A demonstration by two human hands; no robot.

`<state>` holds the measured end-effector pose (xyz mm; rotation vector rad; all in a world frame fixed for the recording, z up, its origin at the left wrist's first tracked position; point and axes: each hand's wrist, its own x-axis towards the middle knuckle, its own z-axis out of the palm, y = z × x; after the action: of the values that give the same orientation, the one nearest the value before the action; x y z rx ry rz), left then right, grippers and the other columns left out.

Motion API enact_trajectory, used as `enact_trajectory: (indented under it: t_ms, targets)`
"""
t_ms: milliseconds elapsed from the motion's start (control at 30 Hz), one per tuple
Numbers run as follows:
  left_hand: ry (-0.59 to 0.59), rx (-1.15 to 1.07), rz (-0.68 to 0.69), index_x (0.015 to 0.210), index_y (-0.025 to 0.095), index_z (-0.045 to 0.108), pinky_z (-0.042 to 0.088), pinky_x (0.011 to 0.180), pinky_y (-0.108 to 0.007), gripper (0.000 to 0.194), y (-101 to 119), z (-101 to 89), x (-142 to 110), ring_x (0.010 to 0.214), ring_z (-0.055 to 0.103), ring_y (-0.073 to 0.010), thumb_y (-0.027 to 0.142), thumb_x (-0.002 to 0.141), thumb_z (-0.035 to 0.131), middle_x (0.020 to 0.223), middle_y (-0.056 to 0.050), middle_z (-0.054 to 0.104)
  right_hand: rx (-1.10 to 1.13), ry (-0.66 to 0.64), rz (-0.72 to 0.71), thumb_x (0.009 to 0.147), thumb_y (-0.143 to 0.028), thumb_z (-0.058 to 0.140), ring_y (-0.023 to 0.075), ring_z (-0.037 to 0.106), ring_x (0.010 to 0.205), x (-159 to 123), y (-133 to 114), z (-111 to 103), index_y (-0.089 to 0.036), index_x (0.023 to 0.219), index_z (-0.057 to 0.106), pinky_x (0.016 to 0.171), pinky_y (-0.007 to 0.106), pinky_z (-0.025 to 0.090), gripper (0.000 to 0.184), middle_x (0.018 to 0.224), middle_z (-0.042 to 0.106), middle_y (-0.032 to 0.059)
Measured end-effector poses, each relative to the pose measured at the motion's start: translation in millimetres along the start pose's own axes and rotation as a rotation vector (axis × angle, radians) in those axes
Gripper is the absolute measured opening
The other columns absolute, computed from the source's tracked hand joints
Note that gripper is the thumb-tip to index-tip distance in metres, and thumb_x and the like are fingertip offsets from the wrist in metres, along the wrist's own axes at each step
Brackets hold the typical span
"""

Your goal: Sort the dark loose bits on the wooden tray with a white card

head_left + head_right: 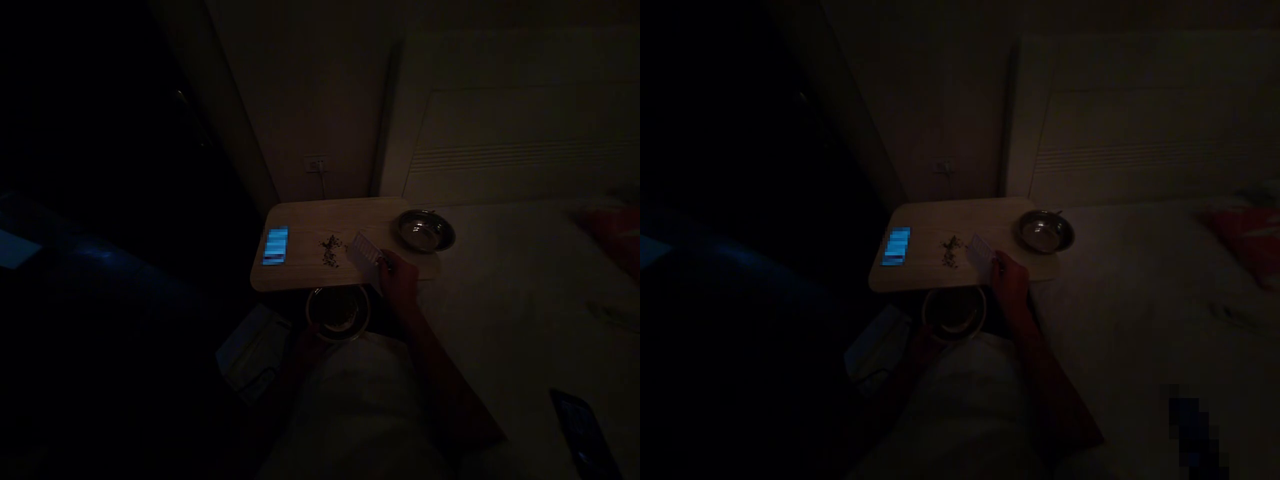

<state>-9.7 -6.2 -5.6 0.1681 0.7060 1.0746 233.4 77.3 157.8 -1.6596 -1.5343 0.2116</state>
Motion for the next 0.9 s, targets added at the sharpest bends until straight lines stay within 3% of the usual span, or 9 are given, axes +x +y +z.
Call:
enact_trajectory:
  t_ms: [200, 367, 500, 667, 900]
  targets:
    - [0.045, 0.023, -0.02, 0.118, 0.015, 0.067, 0.03, 0.119, -0.054, 0.047, 3, 13.2, -1, 0.135, 0.051, -0.0381, 0.02, 0.072, 0.069, 0.114, -0.012, 0.076, 0.005, 0.05, 0.008, 0.094, -0.036, 0.046, 0.0298, 0.073, 0.086, 15, -4, 11, -0.015, 0.121, 0.071, 0.081, 0.039, 0.053, 0.042, 0.102, 0.077, 0.0165]
    - [0.064, 0.027, 0.026, 0.12, 0.02, 0.067, 0.034, 0.117, -0.055, 0.048, 1, 14.0, -9, 0.134, 0.052, -0.0389, 0.023, 0.072, 0.07, 0.117, -0.01, 0.075, -0.088, 0.05, 0.027, 0.093, -0.03, 0.048, 0.0297, 0.072, 0.089, 24, -2, 13, -0.016, 0.12, 0.071, 0.084, 0.038, 0.051, 0.038, 0.104, 0.077, 0.0161]
    - [0.082, 0.046, 0.028, 0.117, 0.017, 0.069, 0.033, 0.117, -0.057, 0.045, -1, 17.8, -11, 0.133, 0.052, -0.0391, 0.025, 0.072, 0.071, 0.113, -0.011, 0.076, -0.139, 0.044, 0.044, 0.093, -0.029, 0.048, 0.0292, 0.072, 0.087, 24, -3, 16, -0.017, 0.12, 0.071, 0.082, 0.037, 0.051, 0.037, 0.102, 0.077, 0.0153]
    - [0.062, 0.046, 0.051, 0.117, 0.018, 0.069, 0.032, 0.118, -0.05, 0.047, 2, 21.5, -12, 0.137, 0.049, -0.0375, 0.02, 0.07, 0.072, 0.116, -0.01, 0.076, -0.152, 0.026, 0.038, 0.094, -0.028, 0.048, 0.0284, 0.072, 0.084, 23, -2, 20, -0.018, 0.122, 0.07, 0.08, 0.036, 0.051, 0.037, 0.1, 0.077, 0.0147]
    - [-0.002, -0.023, -0.026, 0.126, 0.017, 0.064, 0.035, 0.116, -0.055, 0.052, 6, 21.7, -8, 0.133, 0.053, -0.0375, 0.023, 0.075, 0.066, 0.118, -0.012, 0.075, -0.111, 0.016, 0.011, 0.094, -0.028, 0.048, 0.0276, 0.072, 0.082, 19, -4, 23, -0.018, 0.121, 0.071, 0.078, 0.035, 0.051, 0.037, 0.099, 0.078, 0.014]
